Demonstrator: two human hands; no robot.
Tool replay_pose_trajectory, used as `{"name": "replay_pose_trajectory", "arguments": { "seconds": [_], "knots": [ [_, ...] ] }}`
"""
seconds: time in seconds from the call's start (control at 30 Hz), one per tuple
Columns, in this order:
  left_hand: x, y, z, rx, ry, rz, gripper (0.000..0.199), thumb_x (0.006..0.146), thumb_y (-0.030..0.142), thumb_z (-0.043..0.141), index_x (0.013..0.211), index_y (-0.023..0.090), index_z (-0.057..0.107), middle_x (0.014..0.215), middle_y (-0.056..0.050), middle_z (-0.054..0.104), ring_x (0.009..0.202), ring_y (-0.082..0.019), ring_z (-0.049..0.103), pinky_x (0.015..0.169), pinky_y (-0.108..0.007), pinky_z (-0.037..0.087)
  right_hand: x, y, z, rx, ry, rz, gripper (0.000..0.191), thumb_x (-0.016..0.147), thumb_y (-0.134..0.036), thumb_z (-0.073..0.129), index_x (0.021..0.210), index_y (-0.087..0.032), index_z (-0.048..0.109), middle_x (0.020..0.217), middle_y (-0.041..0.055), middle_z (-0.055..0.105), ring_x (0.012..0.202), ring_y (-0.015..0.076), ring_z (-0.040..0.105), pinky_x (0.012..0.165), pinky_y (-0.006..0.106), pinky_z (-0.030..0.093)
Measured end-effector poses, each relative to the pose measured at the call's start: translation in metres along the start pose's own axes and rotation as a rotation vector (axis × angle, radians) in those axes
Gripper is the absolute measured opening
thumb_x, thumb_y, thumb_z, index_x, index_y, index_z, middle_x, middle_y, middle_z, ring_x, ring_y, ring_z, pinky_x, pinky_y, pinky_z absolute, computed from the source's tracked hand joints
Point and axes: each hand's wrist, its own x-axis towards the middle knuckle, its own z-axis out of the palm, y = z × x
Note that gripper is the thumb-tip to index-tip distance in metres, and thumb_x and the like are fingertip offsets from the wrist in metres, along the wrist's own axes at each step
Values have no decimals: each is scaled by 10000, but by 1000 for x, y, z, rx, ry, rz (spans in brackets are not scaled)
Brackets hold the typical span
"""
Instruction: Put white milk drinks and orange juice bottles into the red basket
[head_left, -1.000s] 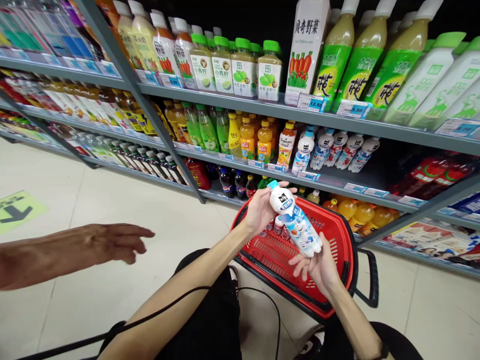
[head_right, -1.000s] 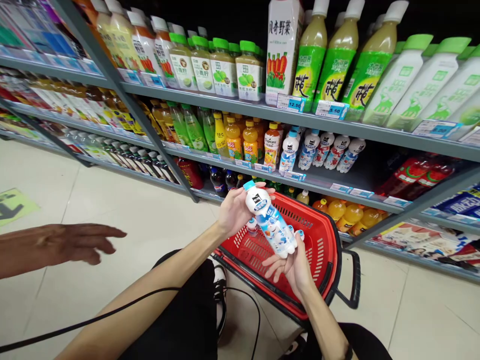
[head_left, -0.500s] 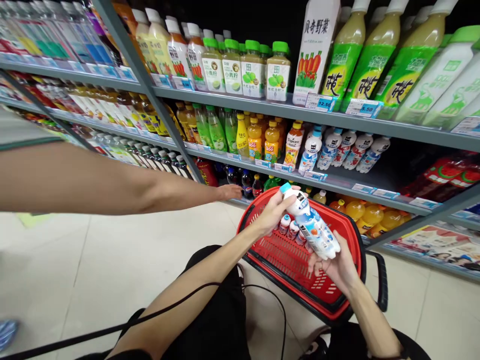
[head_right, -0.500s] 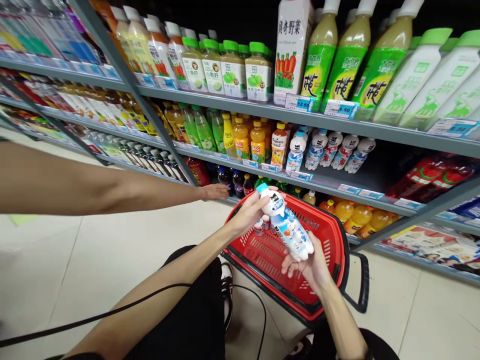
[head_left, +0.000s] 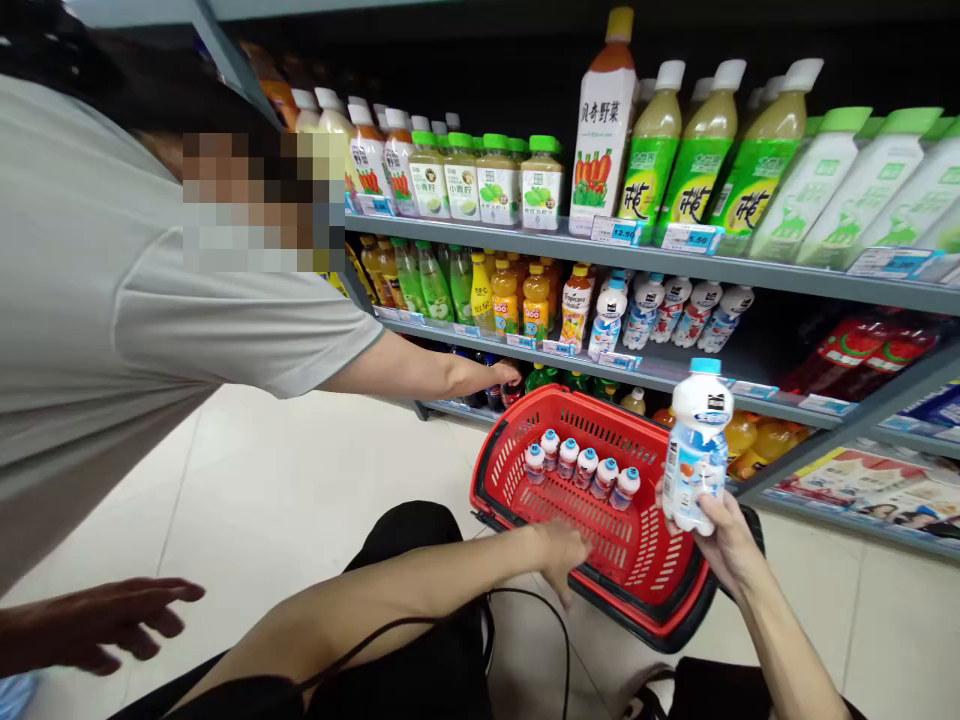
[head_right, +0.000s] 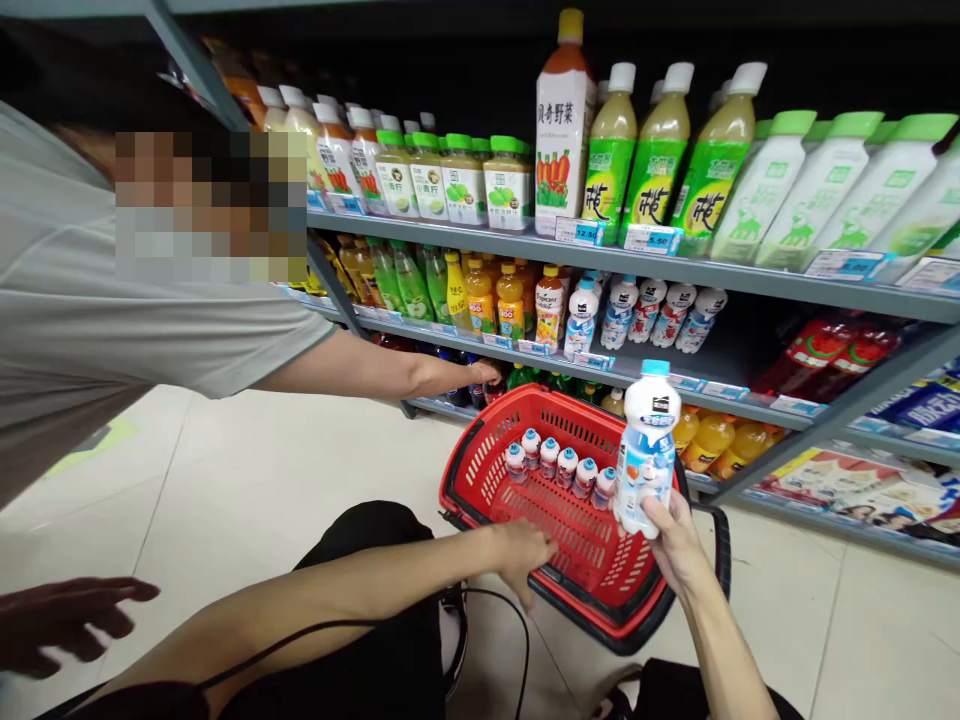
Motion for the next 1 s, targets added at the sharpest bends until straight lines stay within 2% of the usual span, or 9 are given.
{"name": "replay_pose_trajectory", "arguments": {
  "seconds": [0.13,0.33,0.47,0.6,0.7,0.77,0.8,0.9,1.0],
  "knots": [
    [11,15,45,261,6,98,604,796,390,724,1293,60,631,1002,-236,745,931,-398,728,849,-499,554,-2,-5,-1,27,41,-61,578,615,-500,976,1032,-175,744,987,138,787,777,302,750,718,426,661],
    [18,40,51,282,-18,61,658,840,418,693,1366,41,576,1017,-239,741,1009,-408,726,879,-498,552,-1,-10,6,-18,98,-103,570,571,-474,1015,984,-181,753,956,110,796,804,291,769,750,391,663],
    [27,61,62,258,-30,42,711,879,451,668,1424,17,530,1061,-253,732,1094,-404,712,926,-493,549,0,-10,6,-85,-20,-112,587,641,-520,982,1051,-154,776,1074,162,796,1003,355,768,957,484,622],
    [34,73,67,246,-21,58,703,867,446,686,1405,13,555,1044,-248,740,1060,-399,727,919,-499,561,2,-6,6,-152,-31,-115,575,661,-485,984,1087,-166,766,1155,169,782,1073,366,756,986,511,612],
    [33,73,40,250,-68,141,597,848,492,718,1248,51,676,949,-221,755,927,-390,748,841,-481,578,7,-2,7,-202,-27,-143,561,669,-447,985,1094,-171,744,1152,159,783,1068,348,759,992,504,608],
    [28,68,3,193,-110,200,535,837,603,721,1030,105,755,848,-193,752,822,-371,744,759,-447,574,11,1,7,-255,-14,-171,565,667,-449,978,1088,-170,723,1136,152,784,1054,338,761,996,501,602],
    [24,65,-19,128,-64,159,555,831,671,702,937,130,763,804,-174,746,791,-359,735,729,-431,565,14,3,6,-298,0,-182,570,672,-458,968,1089,-166,710,1130,151,783,1045,333,761,990,496,600],
    [11,52,-85,-232,369,105,549,941,657,577,1136,167,730,975,-117,775,848,-261,730,779,-355,553,22,9,-1,-502,103,-235,609,681,-476,928,1129,-160,660,1137,147,768,1039,314,747,966,462,587],
    [3,41,-123,-423,707,174,704,957,618,598,1508,193,490,1365,-137,674,1048,-249,707,950,-394,549,27,13,-10,-772,156,-258,635,681,-473,897,1162,-174,609,1098,112,757,1011,298,730,903,416,576]
  ]
}}
